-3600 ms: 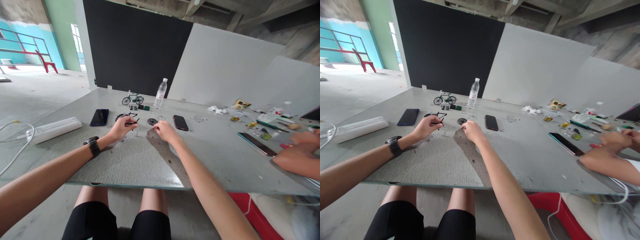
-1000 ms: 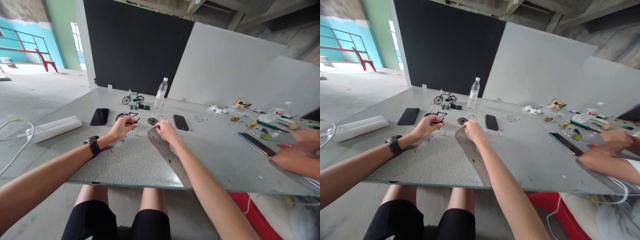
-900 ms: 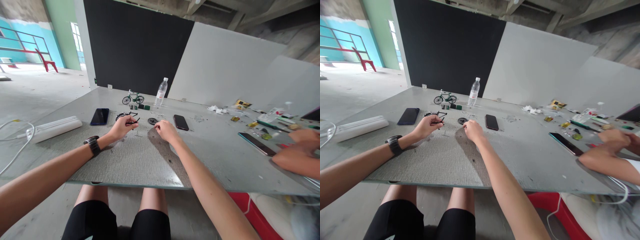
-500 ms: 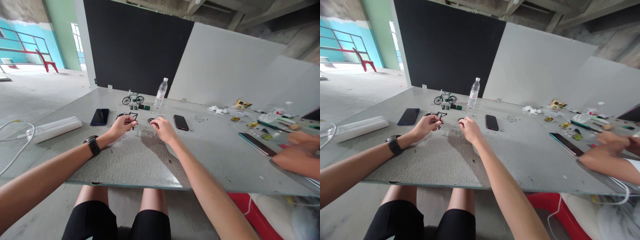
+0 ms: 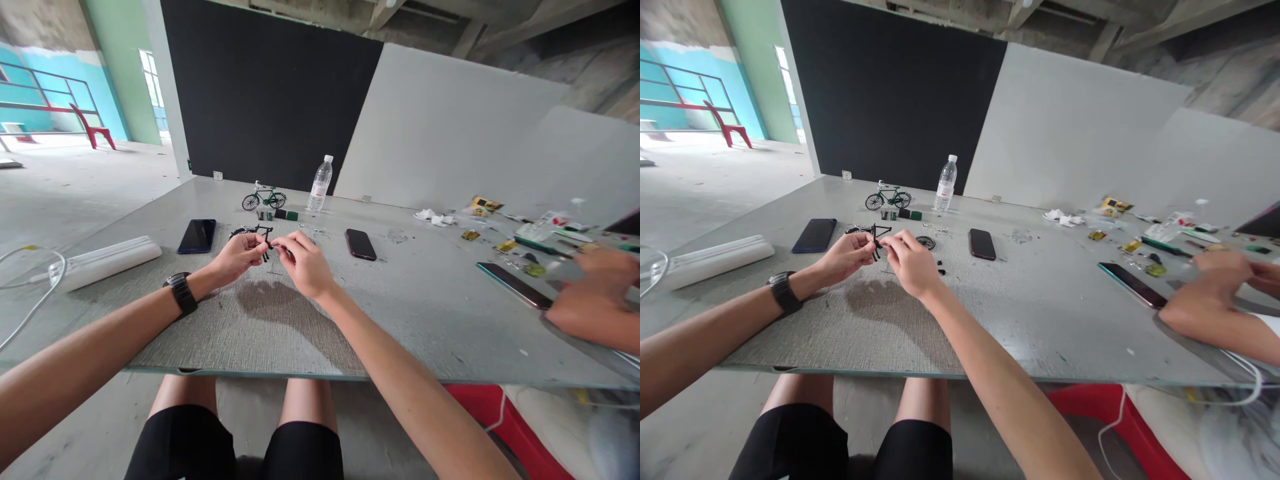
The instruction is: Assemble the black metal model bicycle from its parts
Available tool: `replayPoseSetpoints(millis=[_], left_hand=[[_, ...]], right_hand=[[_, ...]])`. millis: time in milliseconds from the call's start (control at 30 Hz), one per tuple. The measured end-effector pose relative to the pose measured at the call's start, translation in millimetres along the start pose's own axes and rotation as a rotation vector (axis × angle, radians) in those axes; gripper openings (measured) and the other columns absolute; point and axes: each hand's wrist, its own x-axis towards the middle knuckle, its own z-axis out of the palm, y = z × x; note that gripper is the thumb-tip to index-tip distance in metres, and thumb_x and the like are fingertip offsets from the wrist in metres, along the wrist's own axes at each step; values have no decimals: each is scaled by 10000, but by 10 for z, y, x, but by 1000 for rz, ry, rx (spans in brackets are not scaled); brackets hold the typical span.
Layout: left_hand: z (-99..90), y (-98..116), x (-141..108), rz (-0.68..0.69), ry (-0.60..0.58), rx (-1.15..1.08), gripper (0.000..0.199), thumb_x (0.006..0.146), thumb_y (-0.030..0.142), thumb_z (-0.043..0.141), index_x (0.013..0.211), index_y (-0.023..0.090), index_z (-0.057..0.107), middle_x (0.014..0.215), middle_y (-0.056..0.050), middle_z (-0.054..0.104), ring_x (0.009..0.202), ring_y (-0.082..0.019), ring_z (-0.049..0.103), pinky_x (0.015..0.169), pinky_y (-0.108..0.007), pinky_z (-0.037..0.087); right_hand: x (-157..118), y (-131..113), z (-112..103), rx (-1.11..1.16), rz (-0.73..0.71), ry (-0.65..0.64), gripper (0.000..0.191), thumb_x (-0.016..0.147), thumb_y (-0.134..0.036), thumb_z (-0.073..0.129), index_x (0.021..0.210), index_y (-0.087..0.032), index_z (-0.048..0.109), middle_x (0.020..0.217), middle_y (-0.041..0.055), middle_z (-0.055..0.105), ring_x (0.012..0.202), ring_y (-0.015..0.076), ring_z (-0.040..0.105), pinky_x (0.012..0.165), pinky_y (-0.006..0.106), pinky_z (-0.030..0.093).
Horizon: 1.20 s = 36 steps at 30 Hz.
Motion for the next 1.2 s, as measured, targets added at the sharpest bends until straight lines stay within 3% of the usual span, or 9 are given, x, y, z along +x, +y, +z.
replayPoseSetpoints(millis=[267,500,967,1200], left_hand=[[3,-8,1,10,3,30,449,704,517,818,721,168,536,696,24,505,572,-76,443,544,-224,391],[23,26,-24,3,3,29,395,728,450,812,728,159,545,681,32,495,559,-68,443,536,-214,377],[-25,8,6,25,47,79,364,736,449,788,740,172,552,661,31,493,553,-77,459,532,-220,390],[-41,-36,25,30,59,67,298,757,388,784,768,168,582,718,4,566,559,-74,469,520,-214,385]], right_hand=[[-4,-27,18,-111,-34,-15,287,1002,-160,423,1185,-201,640,1116,86,647,893,175,636,747,300,504],[-6,-46,9,-135,-45,-22,282,999,-148,423,1172,-181,643,1101,94,648,898,179,636,758,302,509],[-7,8,17,124,1,-12,201,1009,-173,431,1156,-216,561,1138,98,585,966,184,637,845,330,522],[-11,-36,6,181,105,-55,177,1058,-282,338,1142,-235,487,1007,62,655,898,177,636,769,305,482]])
